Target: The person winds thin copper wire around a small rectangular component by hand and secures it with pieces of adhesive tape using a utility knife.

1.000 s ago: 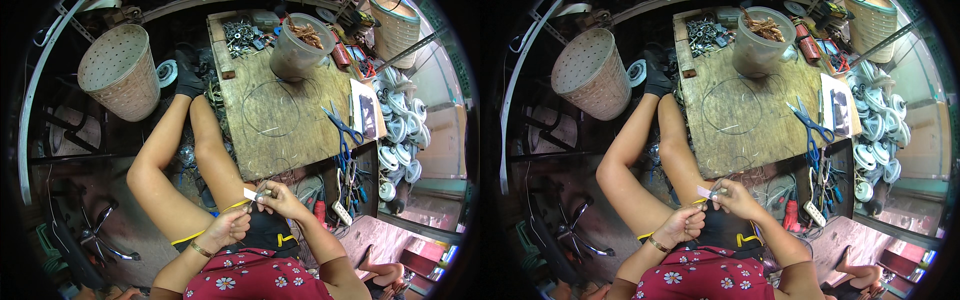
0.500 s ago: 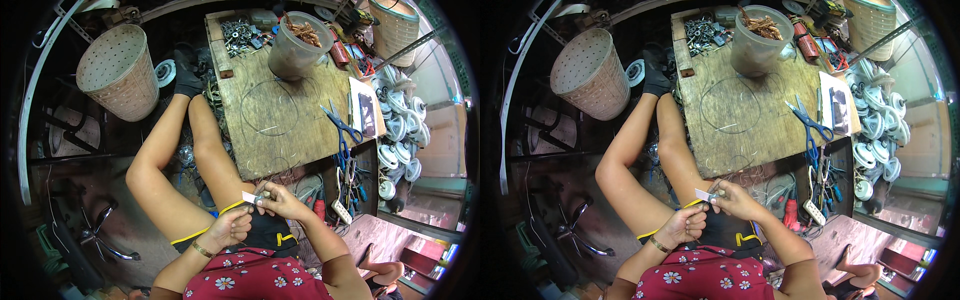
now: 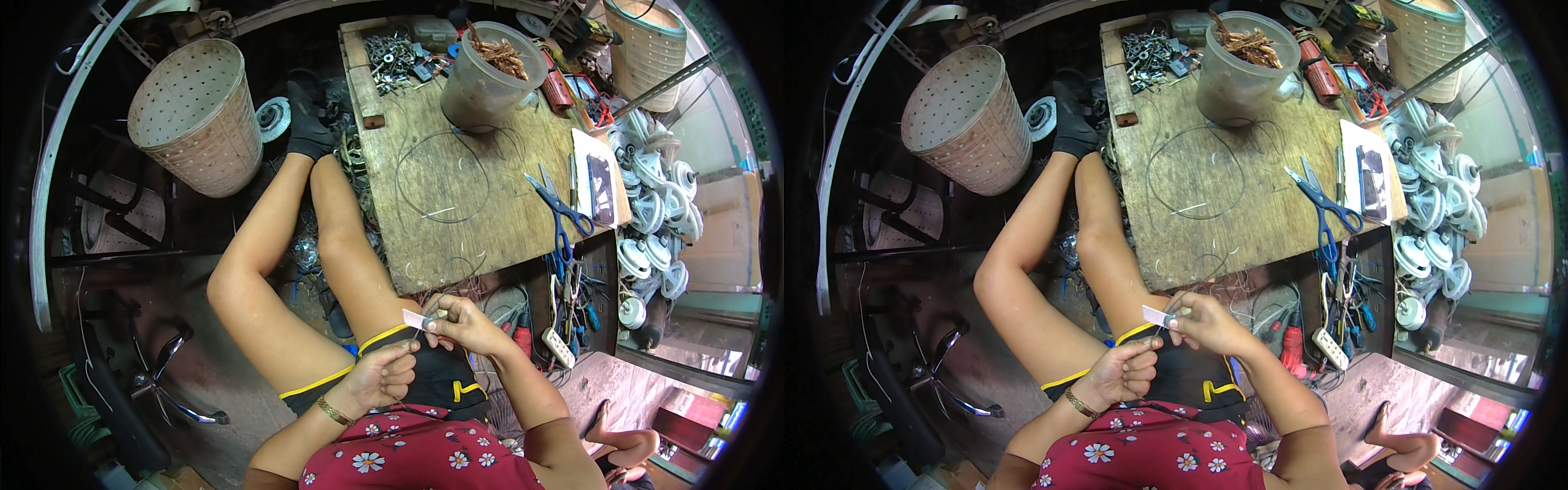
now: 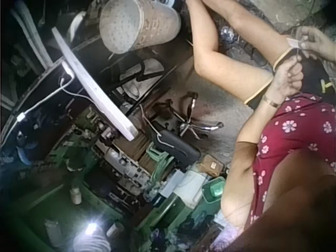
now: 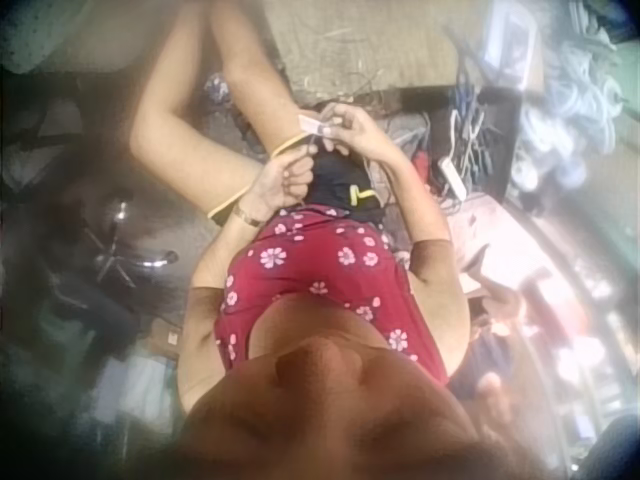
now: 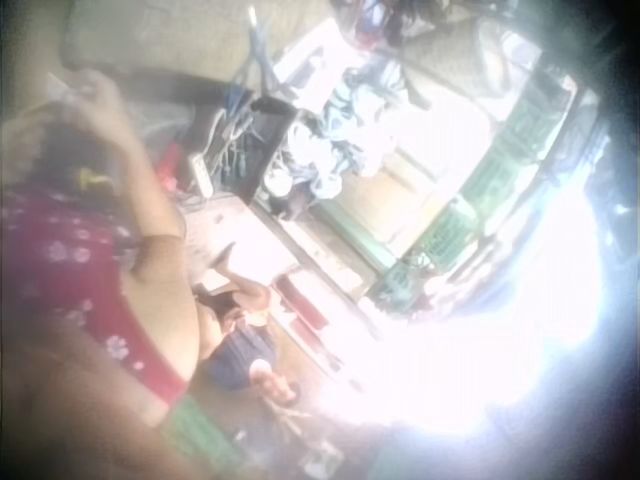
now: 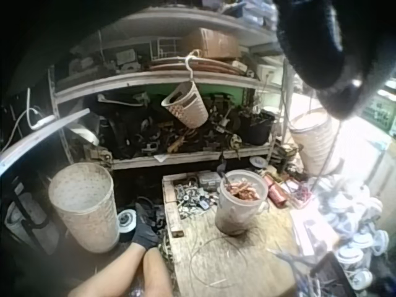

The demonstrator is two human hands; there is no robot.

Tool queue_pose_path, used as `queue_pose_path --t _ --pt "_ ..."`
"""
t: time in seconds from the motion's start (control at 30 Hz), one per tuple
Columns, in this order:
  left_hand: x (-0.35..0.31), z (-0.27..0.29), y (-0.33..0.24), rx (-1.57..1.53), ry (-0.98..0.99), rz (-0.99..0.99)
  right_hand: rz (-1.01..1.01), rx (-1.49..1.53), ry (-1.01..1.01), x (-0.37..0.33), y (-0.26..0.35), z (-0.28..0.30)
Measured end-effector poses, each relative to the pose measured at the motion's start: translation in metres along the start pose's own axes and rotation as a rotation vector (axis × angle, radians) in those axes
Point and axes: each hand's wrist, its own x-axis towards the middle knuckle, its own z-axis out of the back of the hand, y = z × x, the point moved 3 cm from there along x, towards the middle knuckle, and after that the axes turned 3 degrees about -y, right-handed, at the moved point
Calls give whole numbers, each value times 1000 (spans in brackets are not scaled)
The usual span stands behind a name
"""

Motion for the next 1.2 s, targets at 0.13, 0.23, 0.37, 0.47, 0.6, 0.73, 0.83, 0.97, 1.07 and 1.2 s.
queue_pose_path --t 0.13,0.23,0.37,0.47,0.6,0.73,0.83,0.97,1.07,1.2 --pt "3 -4 5 -12 0 -3 9 0 -8 1 -3 3" --pt "7 -3 8 -18 0 2 -4 -19 -12 0 -6 1" --pt "9 -5 6 15 -1 -13 20 -93 -37 -2 -3 -4" --pt "7 -6 6 0 -7 -23 -3 -82 -68 -2 3 1" --pt "8 -10 6 -35 36 -31 14 -53 -65 0 2 5" --pt "6 -10 9 -76 43 -27 59 -168 -25 1 7 14" --pt "2 -5 14 -84 56 -1 128 154 -239 1 7 48" --pt "2 -6 7 17 -20 -59 23 -71 -187 -3 9 37" --pt "3 -8 1 129 -68 -114 -21 -35 -51 -10 2 15" --pt "4 -5 -1 201 -92 -103 -2 -13 11 -12 3 -2"
